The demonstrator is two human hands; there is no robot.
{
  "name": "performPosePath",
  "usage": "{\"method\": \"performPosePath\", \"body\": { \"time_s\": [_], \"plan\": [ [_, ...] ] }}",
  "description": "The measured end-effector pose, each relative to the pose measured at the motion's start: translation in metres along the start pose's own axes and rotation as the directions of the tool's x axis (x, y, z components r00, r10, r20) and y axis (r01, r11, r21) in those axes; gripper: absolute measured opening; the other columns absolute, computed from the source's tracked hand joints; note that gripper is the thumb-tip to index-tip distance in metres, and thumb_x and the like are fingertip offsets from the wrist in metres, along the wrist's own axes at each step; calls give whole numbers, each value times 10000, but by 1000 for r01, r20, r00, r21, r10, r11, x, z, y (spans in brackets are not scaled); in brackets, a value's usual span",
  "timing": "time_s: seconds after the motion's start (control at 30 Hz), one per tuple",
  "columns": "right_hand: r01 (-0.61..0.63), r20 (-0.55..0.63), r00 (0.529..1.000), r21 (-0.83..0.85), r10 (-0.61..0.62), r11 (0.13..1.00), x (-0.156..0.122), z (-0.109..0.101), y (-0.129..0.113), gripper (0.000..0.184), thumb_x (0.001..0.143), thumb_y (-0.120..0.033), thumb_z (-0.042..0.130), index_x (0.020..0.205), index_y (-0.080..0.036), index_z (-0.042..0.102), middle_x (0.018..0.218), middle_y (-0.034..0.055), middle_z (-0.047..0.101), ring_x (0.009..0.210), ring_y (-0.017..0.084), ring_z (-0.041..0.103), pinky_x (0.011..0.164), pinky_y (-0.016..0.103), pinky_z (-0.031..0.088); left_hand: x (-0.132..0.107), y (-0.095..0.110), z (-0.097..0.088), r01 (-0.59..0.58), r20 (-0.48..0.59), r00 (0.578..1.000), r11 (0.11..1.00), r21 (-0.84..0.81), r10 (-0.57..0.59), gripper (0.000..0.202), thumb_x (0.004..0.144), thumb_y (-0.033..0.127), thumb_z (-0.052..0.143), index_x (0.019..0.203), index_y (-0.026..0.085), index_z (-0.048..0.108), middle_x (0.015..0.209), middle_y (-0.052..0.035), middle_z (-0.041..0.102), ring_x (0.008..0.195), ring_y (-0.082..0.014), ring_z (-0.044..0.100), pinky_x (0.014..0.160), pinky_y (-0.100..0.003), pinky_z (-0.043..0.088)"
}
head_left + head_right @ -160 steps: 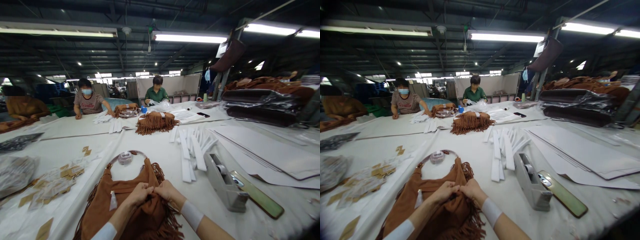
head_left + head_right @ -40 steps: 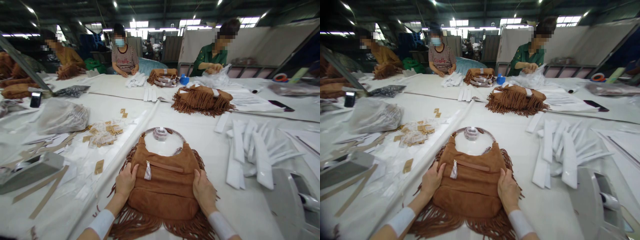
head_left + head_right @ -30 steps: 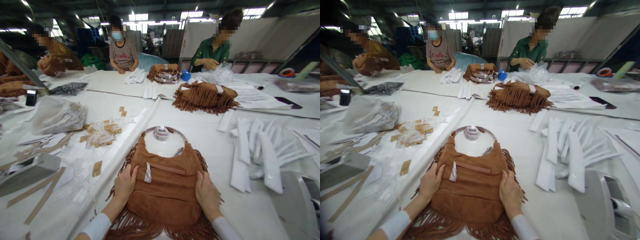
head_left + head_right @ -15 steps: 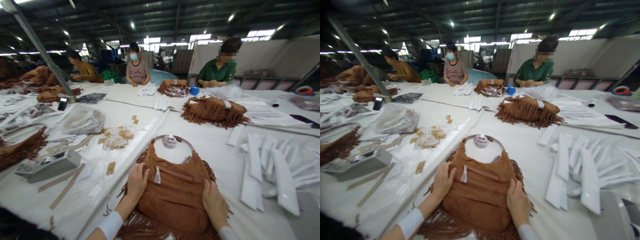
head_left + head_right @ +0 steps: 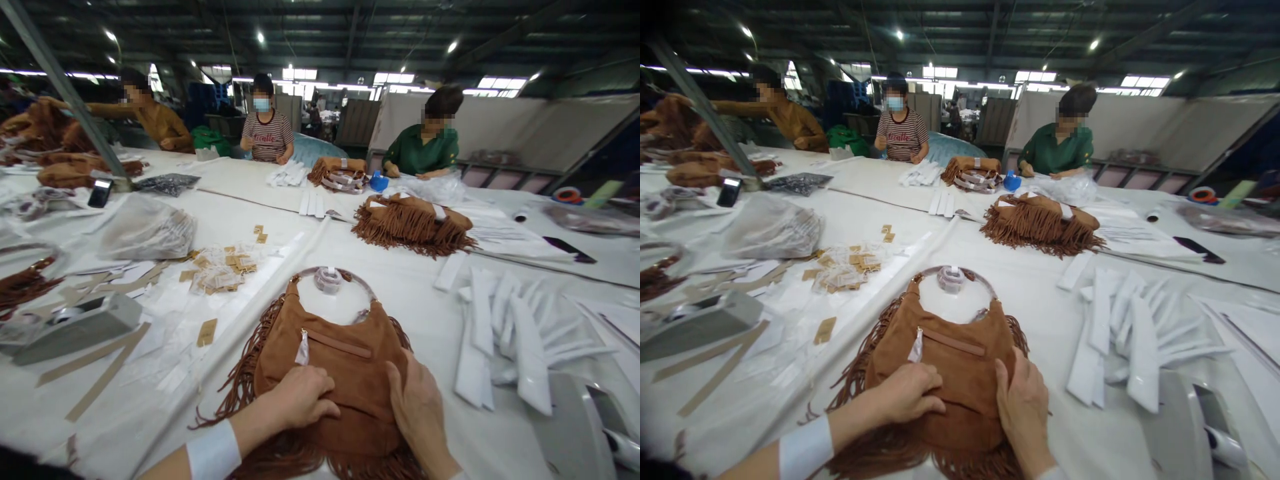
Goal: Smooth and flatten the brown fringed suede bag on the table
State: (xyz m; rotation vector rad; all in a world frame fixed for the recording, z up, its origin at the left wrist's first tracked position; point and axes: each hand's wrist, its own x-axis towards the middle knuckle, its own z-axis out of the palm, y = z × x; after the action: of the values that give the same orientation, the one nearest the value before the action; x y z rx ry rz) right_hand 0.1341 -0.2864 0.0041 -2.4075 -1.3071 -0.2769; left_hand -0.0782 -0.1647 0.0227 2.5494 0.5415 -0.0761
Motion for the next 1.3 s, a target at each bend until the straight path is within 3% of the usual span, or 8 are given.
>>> {"method": "performPosePath", "body": {
  "time_s": [0.1,0.2,0.33,0.53,0.7,0.93,1.13,1.3],
  "plan": [
    [392,-180,910,87,-373,916,-21,-16,-17,419,918,-496,465,1182,-174,512,1097,141,606,1007,283,566,891,445,444,-2,-3,-4,8,-5,1000,996,-92,-9,327,846,525,583,807,205,639,848,-32,659,751,-169,598,608,-236,385],
    [569,-73,822,145,-565,809,-38,-21,-37,330,920,-434,500,1157,-208,539,1034,95,627,924,243,590,823,390,465,1,-10,-9,-25,44,998,977,-212,35,342,860,497,560,761,182,646,752,-6,644,652,-133,554,544,-222,343],
    [549,120,811,184,-572,816,-42,-13,-52,177,962,-307,415,964,-217,567,815,35,606,724,196,570,653,316,453,21,-24,-11,-31,188,977,945,-324,97,469,982,393,306,799,152,665,632,16,626,510,-91,506,485,-199,338],
    [571,252,738,261,-626,778,-26,-11,-52,166,950,-234,422,816,-225,521,778,19,570,713,189,554,641,302,456,41,-35,0,-143,140,975,970,-197,172,158,845,333,608,821,180,637,799,-32,685,727,-172,615,626,-248,407],
    [531,218,764,321,-607,784,-28,-13,-50,213,902,-304,548,1089,-207,512,974,62,599,862,220,576,747,349,500,35,-37,1,-274,70,958,960,-54,277,186,895,359,537,822,200,600,853,-28,683,764,-179,644,622,-253,413],
    [484,195,816,286,-545,827,-38,-9,-62,412,643,-275,836,908,-221,526,869,29,576,777,230,565,682,366,506,39,-37,9,-109,-7,994,993,-33,109,243,930,357,469,802,187,586,870,-44,680,815,-191,650,687,-261,456],
    [481,278,785,291,-554,827,-41,-5,-70,715,398,-660,841,867,-218,532,894,49,598,816,276,566,728,425,493,46,-37,18,10,-43,999,1000,-17,-11,230,936,353,444,848,186,575,898,-77,682,839,-230,651,735,-327,494],
    [522,272,781,208,-562,827,-51,3,-71,623,433,-490,905,837,-217,517,846,25,597,787,258,553,749,417,472,47,-38,22,72,-59,996,997,-19,-73,217,937,350,428,878,193,566,884,-76,679,833,-237,652,721,-324,495]
  ]
}}
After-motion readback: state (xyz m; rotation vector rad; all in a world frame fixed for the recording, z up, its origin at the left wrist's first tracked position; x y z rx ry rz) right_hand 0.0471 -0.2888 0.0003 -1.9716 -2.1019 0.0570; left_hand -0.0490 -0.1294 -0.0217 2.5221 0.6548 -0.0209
